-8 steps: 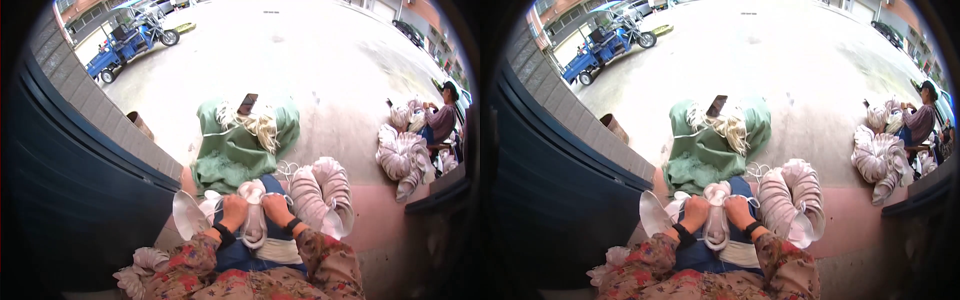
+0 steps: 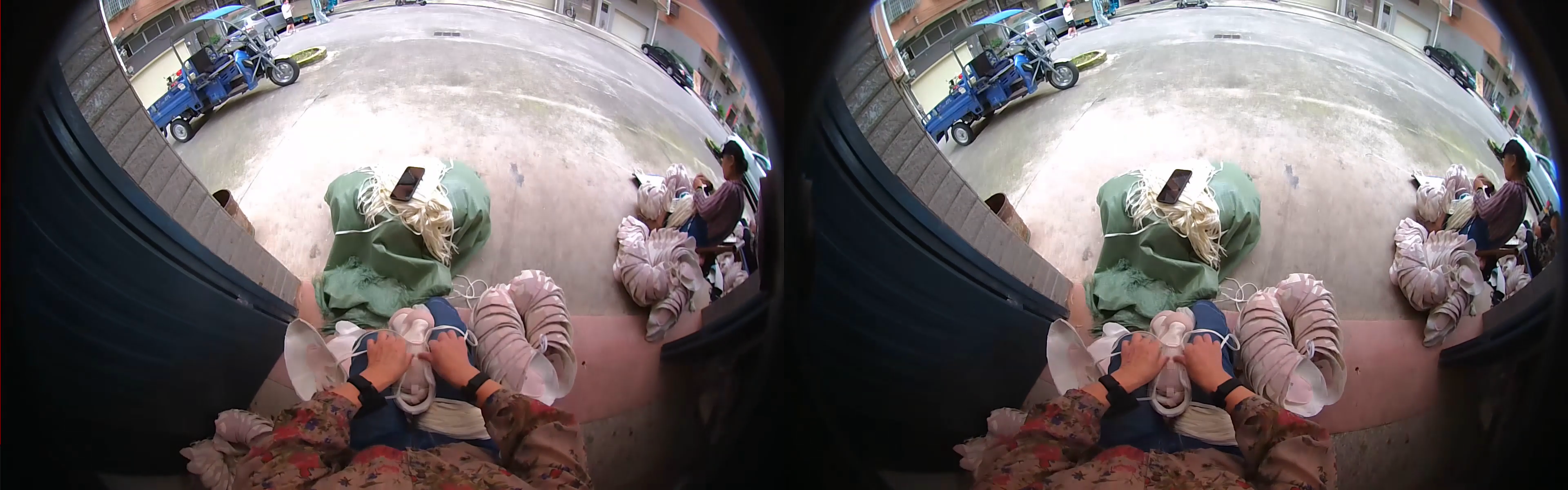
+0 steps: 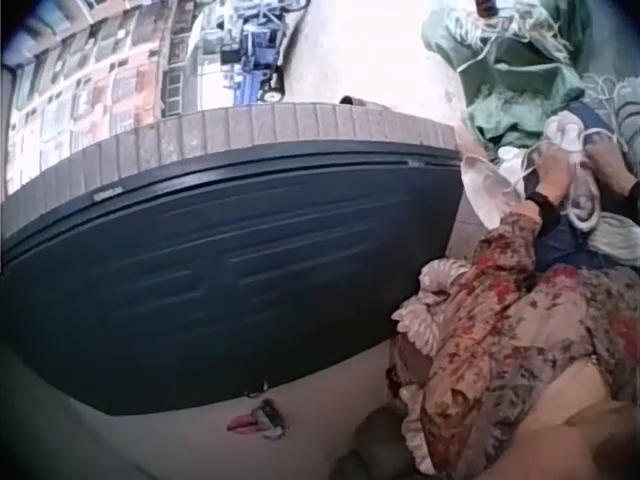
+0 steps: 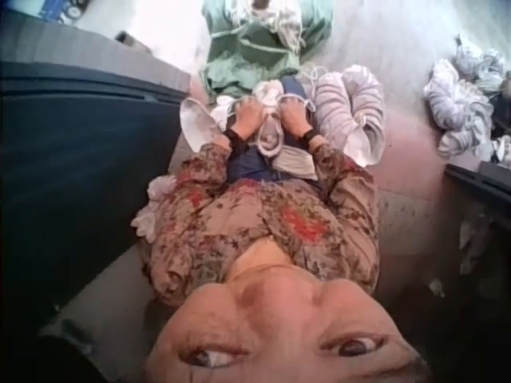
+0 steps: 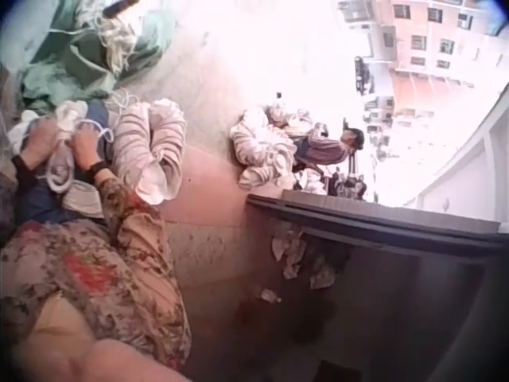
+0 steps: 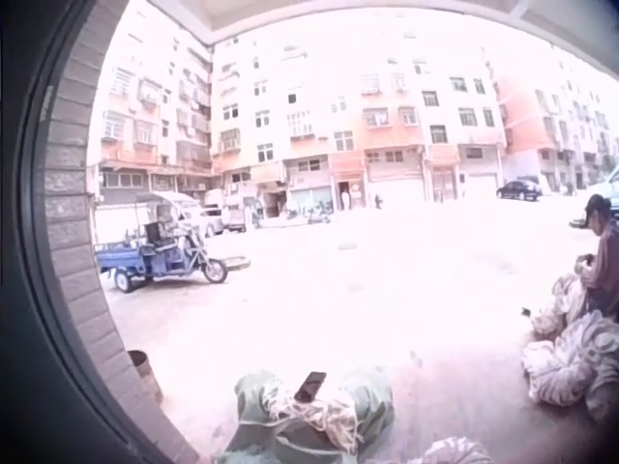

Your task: Lacing or assembling white shoe components while sitting in an entryway.

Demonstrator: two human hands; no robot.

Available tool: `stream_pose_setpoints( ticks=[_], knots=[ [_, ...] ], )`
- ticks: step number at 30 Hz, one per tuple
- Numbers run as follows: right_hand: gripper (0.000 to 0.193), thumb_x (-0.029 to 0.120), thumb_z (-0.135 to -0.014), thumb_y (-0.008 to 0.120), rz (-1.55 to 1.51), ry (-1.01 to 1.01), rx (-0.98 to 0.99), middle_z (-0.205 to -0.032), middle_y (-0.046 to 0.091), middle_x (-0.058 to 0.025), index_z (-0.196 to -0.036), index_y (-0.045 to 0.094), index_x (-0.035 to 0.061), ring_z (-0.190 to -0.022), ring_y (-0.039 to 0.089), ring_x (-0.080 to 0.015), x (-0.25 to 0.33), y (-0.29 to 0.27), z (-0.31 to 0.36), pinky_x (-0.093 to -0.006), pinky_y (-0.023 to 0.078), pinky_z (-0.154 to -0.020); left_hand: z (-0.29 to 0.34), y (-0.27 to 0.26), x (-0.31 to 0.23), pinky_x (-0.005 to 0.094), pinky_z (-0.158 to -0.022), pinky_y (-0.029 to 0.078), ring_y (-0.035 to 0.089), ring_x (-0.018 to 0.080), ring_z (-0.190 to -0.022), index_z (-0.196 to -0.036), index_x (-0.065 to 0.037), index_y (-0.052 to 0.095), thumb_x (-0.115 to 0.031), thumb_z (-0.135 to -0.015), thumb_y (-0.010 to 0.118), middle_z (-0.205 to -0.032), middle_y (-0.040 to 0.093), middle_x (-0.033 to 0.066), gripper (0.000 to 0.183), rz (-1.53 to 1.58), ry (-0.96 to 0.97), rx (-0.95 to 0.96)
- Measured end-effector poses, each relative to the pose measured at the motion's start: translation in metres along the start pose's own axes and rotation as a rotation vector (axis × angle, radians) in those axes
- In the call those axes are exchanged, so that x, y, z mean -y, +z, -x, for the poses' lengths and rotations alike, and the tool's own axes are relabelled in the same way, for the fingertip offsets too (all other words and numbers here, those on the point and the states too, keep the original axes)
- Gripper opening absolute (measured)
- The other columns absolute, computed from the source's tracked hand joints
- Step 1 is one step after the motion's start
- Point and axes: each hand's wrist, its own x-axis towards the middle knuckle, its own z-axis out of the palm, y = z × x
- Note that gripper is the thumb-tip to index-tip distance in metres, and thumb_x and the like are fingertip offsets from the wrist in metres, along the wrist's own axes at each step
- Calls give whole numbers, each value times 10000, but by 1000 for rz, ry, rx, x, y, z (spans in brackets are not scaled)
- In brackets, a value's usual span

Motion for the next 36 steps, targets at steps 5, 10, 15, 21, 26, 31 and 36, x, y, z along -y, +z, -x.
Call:
stream_pose_setpoints(
  ticks=[5, 10, 15, 21, 26, 31, 36],
  knots=[
    [155, 171, -730, 518, 31, 4, 17, -726, 558, -156, -684, 598, 46, -732, 523, -315, -7, 10, -5, -419, 430, -617, -9, 2, 3, 435, -704, 369, 485, 256, -918, -790, -75, 611, -233, -705, 550, -860, 598, 89, 189, -2, 9, 177],
    [120, 122, -660, 535, -5, 18, 148, -782, 574, -162, -673, 608, 27, -777, 531, -319, -2, 21, -10, -413, 441, -610, -5, 5, 9, 443, -689, 366, 488, 260, -896, -828, -99, 605, -218, -712, 525, -860, 591, 86, 185, -8, 71, 202],
    [94, 77, -663, 512, -77, -5, 92, -761, 574, -159, -719, 554, 14, -753, 536, -309, 3, 22, -6, -413, 443, -602, -3, 14, 17, 437, -644, 355, 498, 263, -881, -811, -113, 605, -182, -723, 503, -830, 593, 63, 151, 45, 142, 128],
    [100, 55, -673, 498, -22, -128, 4, -735, 557, -116, -770, 507, 31, -737, 533, -276, 3, 5, -2, -385, 431, -611, -7, 9, 21, 441, -655, 368, 507, 254, -878, -806, -128, 602, -186, -723, 506, -824, 592, 41, 139, 80, 132, 199],
    [88, 86, -695, 497, 106, -209, 39, -744, 551, -75, -776, 520, 60, -737, 532, -244, 11, -4, 3, -358, 405, -601, -4, 12, 27, 433, -646, 381, 513, 250, -871, -845, -148, 615, -187, -728, 506, -822, 591, 31, 164, 121, 154, 155],
    [74, 134, -717, 493, 197, -317, 56, -740, 554, -55, -762, 536, 94, -736, 535, -211, 6, -2, 6, -350, 383, -612, -3, 17, 23, 426, -633, 390, 523, 245, -850, -880, -169, 629, -189, -730, 510, -818, 596, 27, 192, 96, 167, 125],
    [65, 142, -715, 495, 232, -298, 83, -734, 559, -61, -738, 537, 97, -754, 532, -217, 9, -3, -1, -342, 375, -609, -2, 19, 26, 428, -629, 391, 532, 241, -827, -852, -178, 638, -198, -732, 513, -806, 600, 26, 174, 116, 158, 78]
  ],
)
